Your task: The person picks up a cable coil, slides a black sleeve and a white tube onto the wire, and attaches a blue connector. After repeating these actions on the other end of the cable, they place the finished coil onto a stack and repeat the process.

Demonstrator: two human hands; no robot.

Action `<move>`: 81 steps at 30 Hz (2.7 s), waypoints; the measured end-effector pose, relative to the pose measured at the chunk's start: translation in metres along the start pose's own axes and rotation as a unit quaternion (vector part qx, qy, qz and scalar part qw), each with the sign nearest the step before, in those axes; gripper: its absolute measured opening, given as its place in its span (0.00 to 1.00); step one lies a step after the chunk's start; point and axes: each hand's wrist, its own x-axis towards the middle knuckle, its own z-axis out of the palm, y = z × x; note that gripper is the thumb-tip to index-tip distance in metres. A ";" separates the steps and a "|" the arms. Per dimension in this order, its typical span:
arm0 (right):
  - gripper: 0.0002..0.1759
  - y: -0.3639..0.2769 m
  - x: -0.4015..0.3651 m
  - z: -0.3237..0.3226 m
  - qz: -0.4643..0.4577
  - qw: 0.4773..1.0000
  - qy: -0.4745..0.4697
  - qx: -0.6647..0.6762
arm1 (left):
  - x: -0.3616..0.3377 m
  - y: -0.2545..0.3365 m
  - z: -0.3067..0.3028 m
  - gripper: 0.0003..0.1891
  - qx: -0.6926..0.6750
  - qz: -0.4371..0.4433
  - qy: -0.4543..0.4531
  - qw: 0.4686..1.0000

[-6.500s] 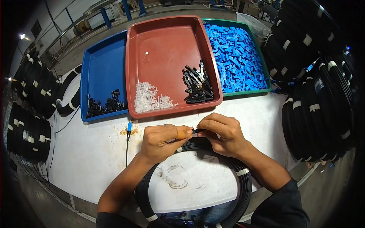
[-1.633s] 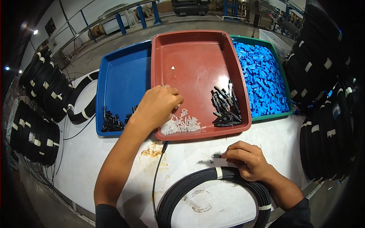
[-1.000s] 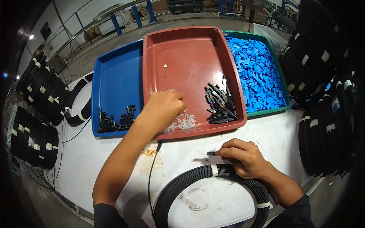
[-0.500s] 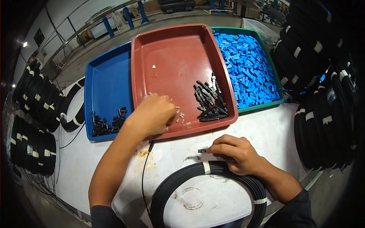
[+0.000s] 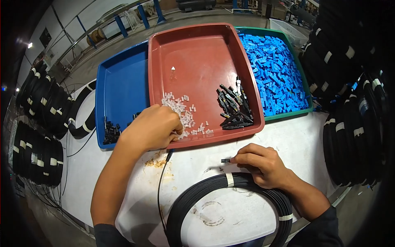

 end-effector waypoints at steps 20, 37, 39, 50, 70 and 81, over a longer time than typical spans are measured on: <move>0.22 -0.006 0.002 0.000 0.006 1.000 0.002 -0.006 | 0.015 -0.016 0.015 0.05 0.132 0.013 0.201 0.971; 0.25 -0.003 0.001 -0.001 0.010 1.000 -0.002 0.007 | 0.010 -0.001 0.016 0.06 0.073 0.056 0.163 0.982; 0.25 -0.004 0.002 -0.001 0.011 1.000 -0.001 0.005 | 0.007 0.003 0.009 0.07 0.097 0.043 0.105 0.989; 0.25 -0.003 0.001 0.000 0.014 1.000 0.003 0.004 | 0.016 0.001 0.030 0.05 0.106 0.068 0.136 0.983; 0.19 0.000 -0.002 -0.002 0.013 0.998 0.060 -0.004 | -0.007 0.067 0.053 0.06 -0.393 -0.047 0.342 0.852; 0.12 0.004 0.000 -0.022 0.049 0.993 0.092 0.049 | -0.001 0.112 0.097 0.06 -0.530 -0.044 0.384 0.755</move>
